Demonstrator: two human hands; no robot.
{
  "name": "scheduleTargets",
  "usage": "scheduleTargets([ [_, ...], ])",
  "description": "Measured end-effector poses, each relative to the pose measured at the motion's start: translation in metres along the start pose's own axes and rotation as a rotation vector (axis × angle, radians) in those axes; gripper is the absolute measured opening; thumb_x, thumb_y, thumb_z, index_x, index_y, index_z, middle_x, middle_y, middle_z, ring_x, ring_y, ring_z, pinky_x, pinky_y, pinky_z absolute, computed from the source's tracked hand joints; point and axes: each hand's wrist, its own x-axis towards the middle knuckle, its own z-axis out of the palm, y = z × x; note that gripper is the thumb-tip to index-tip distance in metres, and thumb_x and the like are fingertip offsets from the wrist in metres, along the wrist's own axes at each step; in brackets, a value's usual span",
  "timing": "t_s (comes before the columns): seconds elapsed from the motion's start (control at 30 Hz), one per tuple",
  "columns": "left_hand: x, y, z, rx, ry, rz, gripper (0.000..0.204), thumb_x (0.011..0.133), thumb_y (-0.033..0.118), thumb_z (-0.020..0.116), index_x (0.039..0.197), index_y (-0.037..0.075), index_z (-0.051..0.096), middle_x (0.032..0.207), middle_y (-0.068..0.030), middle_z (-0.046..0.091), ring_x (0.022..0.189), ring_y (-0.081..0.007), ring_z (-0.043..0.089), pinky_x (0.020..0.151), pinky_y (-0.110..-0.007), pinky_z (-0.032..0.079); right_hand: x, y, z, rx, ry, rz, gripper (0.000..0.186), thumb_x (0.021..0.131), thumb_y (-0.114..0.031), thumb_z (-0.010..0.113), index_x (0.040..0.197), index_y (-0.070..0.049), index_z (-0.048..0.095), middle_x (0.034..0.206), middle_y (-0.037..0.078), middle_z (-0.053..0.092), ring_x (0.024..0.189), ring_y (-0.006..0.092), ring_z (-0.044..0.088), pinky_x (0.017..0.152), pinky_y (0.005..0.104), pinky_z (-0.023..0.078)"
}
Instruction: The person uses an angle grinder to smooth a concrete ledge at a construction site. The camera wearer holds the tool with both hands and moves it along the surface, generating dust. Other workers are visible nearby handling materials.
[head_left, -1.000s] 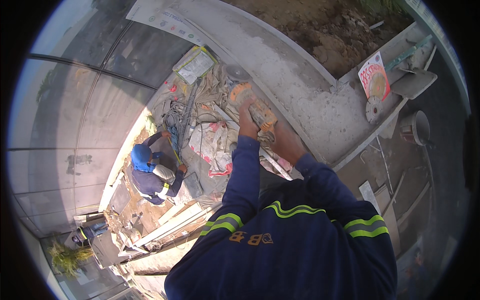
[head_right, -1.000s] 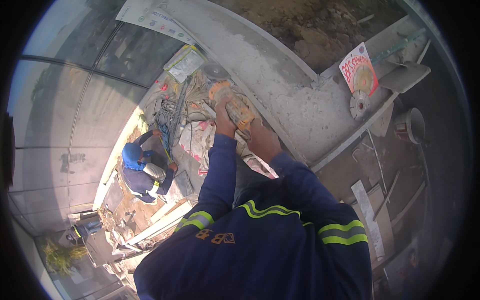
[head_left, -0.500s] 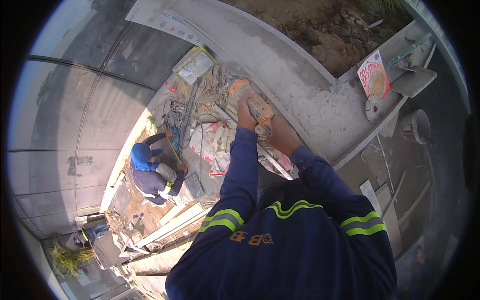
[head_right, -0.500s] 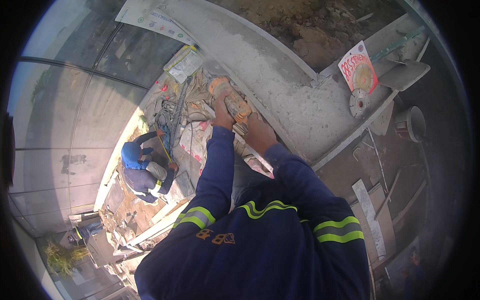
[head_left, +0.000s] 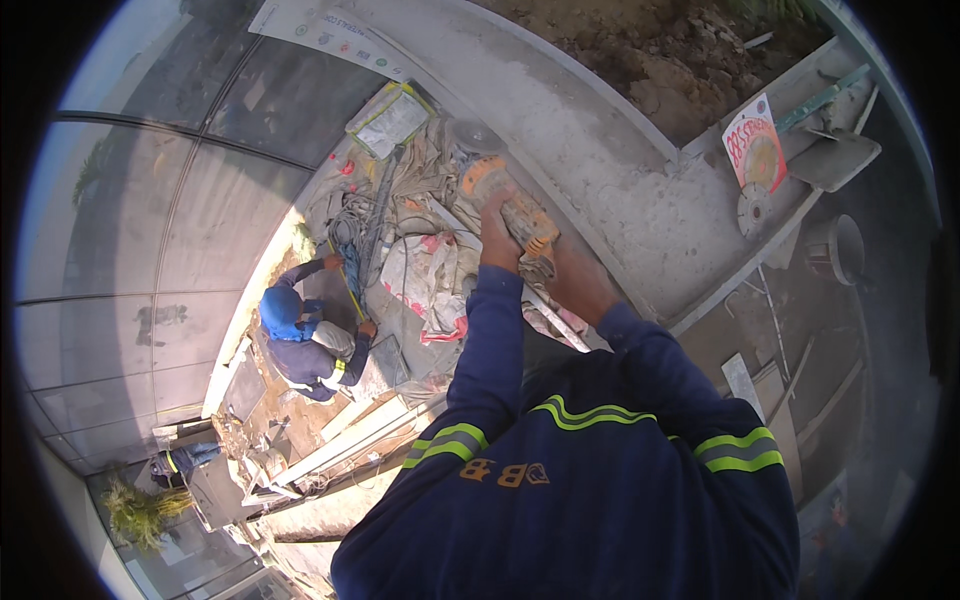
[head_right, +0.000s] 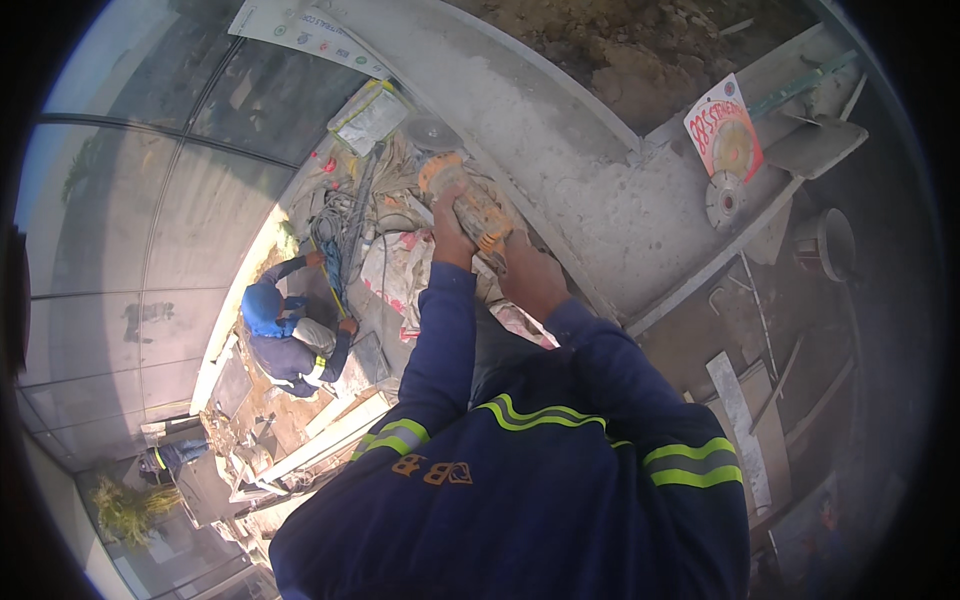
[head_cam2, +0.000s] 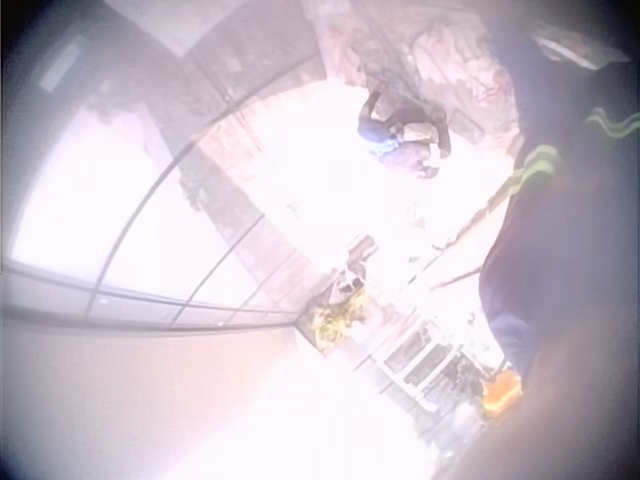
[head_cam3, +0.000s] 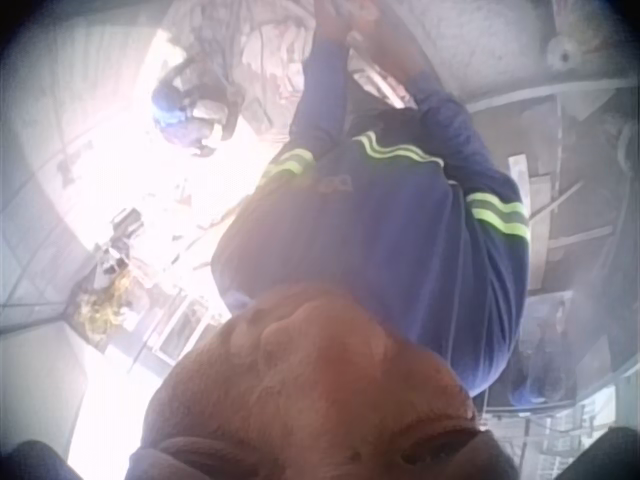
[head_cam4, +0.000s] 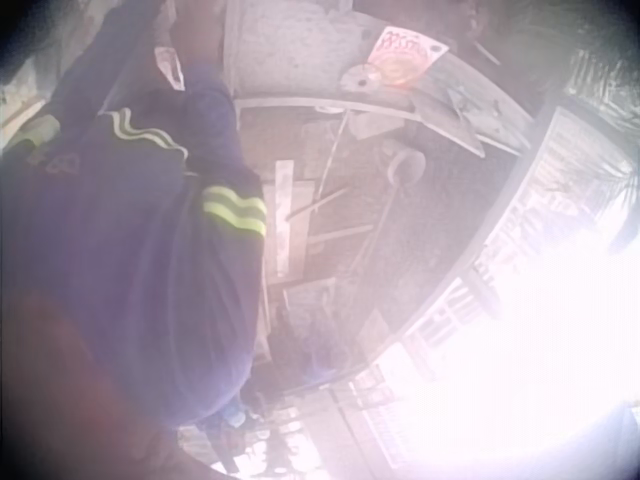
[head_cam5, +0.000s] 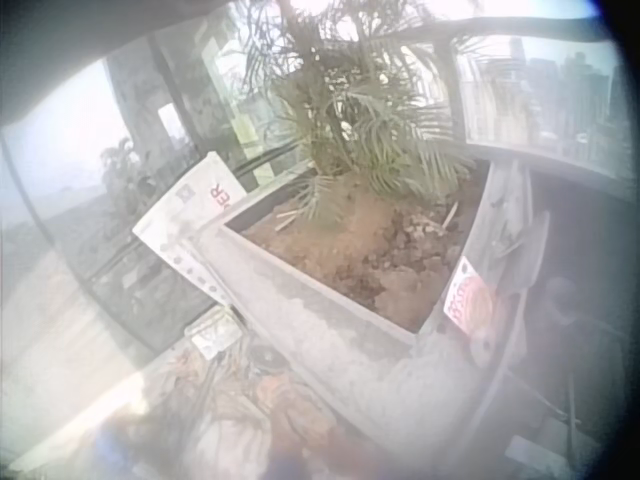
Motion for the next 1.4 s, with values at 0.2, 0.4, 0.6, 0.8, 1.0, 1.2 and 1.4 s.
scheduleTargets([
  [0.2,0.010,0.006,0.005,0.002,-0.046,-0.026,0.029,0.085,0.018,0.068,0.110,0.003,0.062,0.094,-0.0150,0.067,0.084,-0.0327,0.070,0.076,-0.046,0.060,0.014,0.009,0.008,0.004,0.066,-0.068,0.033,0.084,-0.007,0.063,0.108,0.003,0.044,0.090,0.032,0.069,0.087,0.0500,0.069,0.078,0.0570,0.054],
  [0.4,0.019,0.011,0.004,0.003,-0.041,0.003,0.028,0.085,0.018,0.069,0.108,0.004,0.062,0.093,-0.0149,0.067,0.082,-0.0320,0.069,0.074,-0.046,0.060,0.023,0.001,0.008,0.013,0.036,-0.048,0.032,0.085,-0.009,0.065,0.107,0.004,0.046,0.095,0.032,0.069,0.091,0.0494,0.069,0.080,0.0560,0.053],
  [0.6,-0.002,0.002,0.010,0.001,-0.006,0.001,0.030,0.086,0.019,0.066,0.110,0.002,0.061,0.096,-0.0162,0.068,0.083,-0.0330,0.070,0.077,-0.048,0.060,0.005,0.005,0.006,0.008,0.018,-0.002,0.034,0.085,-0.011,0.065,0.109,0.003,0.045,0.096,0.034,0.069,0.091,0.0502,0.069,0.081,0.0579,0.052],
  [0.8,-0.012,-0.002,0.004,-0.019,-0.033,0.023,0.029,0.086,0.019,0.067,0.109,0.002,0.062,0.096,-0.0146,0.068,0.084,-0.0318,0.070,0.078,-0.047,0.060,-0.007,0.000,-0.001,0.009,0.009,-0.002,0.033,0.084,-0.009,0.062,0.109,0.003,0.045,0.093,0.034,0.069,0.090,0.0512,0.068,0.081,0.0589,0.052],
  [1.0,-0.013,0.004,0.011,0.024,-0.034,-0.001,0.028,0.085,0.019,0.067,0.108,0.004,0.062,0.094,-0.0135,0.068,0.084,-0.0311,0.070,0.078,-0.046,0.060,0.001,0.009,0.008,-0.010,0.045,-0.047,0.032,0.083,-0.008,0.062,0.108,0.003,0.045,0.091,0.033,0.069,0.089,0.0514,0.068,0.079,0.0586,0.052],
  [1.2,0.005,0.010,0.010,0.023,-0.029,-0.006,0.026,0.085,0.019,0.068,0.106,0.005,0.062,0.092,-0.0139,0.066,0.084,-0.0313,0.069,0.076,-0.046,0.060,0.018,0.006,0.011,0.011,0.054,-0.061,0.031,0.084,-0.007,0.062,0.108,0.004,0.045,0.092,0.033,0.069,0.089,0.0505,0.068,0.079,0.0577,0.053],
  [1.4,0.001,0.005,0.011,0.013,-0.023,0.012,0.029,0.085,0.018,0.067,0.110,0.004,0.061,0.093,-0.0136,0.065,0.082,-0.0312,0.069,0.075,-0.046,0.060,0.012,0.013,0.014,-0.018,0.076,-0.098,0.032,0.084,-0.008,0.063,0.108,0.004,0.046,0.093,0.033,0.069,0.090,0.0503,0.068,0.079,0.0577,0.053],
])
